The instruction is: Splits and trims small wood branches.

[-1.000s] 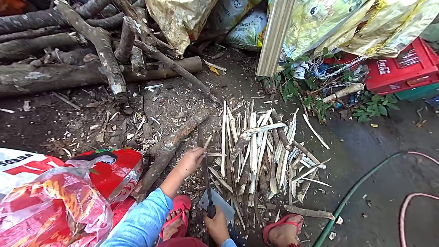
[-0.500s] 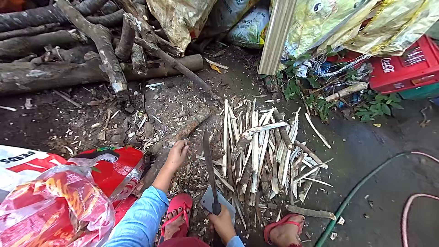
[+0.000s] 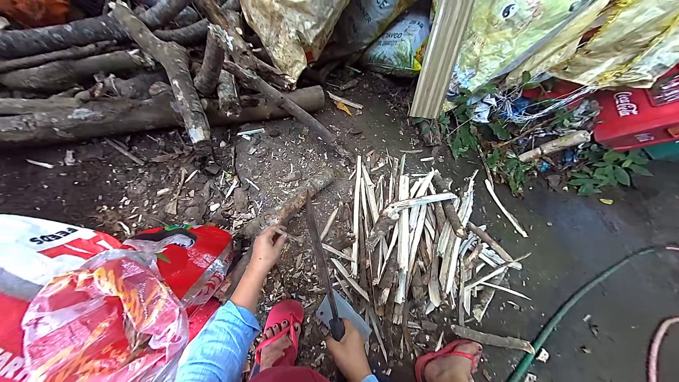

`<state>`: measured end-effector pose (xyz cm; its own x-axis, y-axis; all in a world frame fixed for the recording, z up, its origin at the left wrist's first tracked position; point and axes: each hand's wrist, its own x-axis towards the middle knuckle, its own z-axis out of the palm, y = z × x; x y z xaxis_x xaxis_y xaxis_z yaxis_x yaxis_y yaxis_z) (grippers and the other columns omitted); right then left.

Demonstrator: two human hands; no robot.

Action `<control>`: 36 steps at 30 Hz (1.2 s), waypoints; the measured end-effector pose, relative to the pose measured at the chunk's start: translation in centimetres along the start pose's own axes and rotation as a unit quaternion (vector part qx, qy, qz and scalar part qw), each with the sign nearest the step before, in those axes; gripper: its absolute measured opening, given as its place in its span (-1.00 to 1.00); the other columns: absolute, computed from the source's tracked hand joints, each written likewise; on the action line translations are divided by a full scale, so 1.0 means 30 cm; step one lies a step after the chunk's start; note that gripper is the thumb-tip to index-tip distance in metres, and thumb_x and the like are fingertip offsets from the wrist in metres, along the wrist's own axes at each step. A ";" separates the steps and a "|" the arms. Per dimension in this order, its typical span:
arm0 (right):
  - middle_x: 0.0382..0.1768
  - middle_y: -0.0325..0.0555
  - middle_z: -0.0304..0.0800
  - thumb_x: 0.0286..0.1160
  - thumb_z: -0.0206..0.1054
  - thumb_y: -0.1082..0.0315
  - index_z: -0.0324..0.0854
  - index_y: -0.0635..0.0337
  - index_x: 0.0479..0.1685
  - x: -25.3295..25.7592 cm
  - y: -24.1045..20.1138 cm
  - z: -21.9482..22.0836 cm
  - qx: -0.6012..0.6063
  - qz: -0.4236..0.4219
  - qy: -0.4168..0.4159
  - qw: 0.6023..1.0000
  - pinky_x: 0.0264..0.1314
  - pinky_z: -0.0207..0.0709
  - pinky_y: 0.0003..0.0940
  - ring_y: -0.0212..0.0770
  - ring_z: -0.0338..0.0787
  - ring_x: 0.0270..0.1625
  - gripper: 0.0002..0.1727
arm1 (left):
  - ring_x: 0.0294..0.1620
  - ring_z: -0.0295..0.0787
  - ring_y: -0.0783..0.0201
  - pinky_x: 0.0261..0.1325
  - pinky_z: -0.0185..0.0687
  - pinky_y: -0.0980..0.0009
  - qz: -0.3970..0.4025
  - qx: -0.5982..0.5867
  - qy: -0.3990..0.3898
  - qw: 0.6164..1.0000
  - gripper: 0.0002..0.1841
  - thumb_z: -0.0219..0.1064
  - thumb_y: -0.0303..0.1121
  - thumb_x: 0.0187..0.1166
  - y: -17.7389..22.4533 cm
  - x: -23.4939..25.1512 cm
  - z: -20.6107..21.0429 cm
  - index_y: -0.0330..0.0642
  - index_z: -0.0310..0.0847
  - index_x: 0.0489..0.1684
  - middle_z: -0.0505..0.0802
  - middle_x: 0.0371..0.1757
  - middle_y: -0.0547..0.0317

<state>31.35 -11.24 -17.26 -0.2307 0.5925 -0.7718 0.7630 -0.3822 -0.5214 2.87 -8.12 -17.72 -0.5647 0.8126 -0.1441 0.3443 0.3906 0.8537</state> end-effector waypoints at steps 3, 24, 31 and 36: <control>-0.34 0.14 0.75 0.27 0.48 0.46 0.59 0.42 0.15 -0.007 0.005 0.010 -0.005 -0.001 -0.006 1.000 -0.14 0.67 0.01 -0.01 0.77 -0.36 -0.57 | -0.06 0.86 0.25 0.16 0.76 0.33 -0.057 -0.123 0.083 0.987 -0.75 0.26 -0.57 0.67 -0.012 -0.032 0.004 -0.56 0.64 0.18 0.83 0.12 -0.20; -0.20 0.25 0.80 0.24 0.49 0.42 0.62 0.42 0.20 0.060 -0.155 0.061 -0.143 -0.050 -0.018 0.988 0.06 0.61 0.18 0.16 0.81 -0.11 -0.52 | 0.18 0.84 0.19 0.25 0.78 0.31 -0.138 -0.399 0.108 0.900 -0.46 0.16 -0.81 0.49 -0.144 -0.111 -0.031 -0.55 0.35 0.54 0.67 0.44 -0.24; -0.08 0.30 0.84 0.35 0.50 0.36 0.59 0.40 0.31 0.032 -0.184 0.060 -0.193 -0.037 -0.011 0.980 0.21 0.61 0.23 0.23 0.85 0.04 -0.48 | -0.14 0.83 0.14 0.08 0.75 0.18 -0.194 -0.105 -0.023 0.975 -0.59 0.12 -0.29 0.86 -0.087 -0.127 -0.147 -0.36 0.51 0.51 0.84 0.04 -0.15; -0.14 0.28 0.82 0.33 0.48 0.38 0.60 0.43 0.27 0.013 -0.190 0.045 -0.178 -0.039 -0.015 0.983 0.13 0.61 0.20 0.19 0.82 -0.04 -0.50 | -0.12 0.84 0.09 0.13 0.74 0.13 -0.216 -0.030 -0.096 0.971 -0.67 0.12 -0.36 0.84 -0.041 -0.070 -0.143 -0.39 0.62 0.36 0.85 0.00 -0.17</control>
<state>26.09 -9.79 -15.07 -0.3115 0.5866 -0.7475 0.9040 -0.0594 -0.4234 0.40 -12.16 -16.31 -0.4950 0.6462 -0.5808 0.0586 0.6918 0.7197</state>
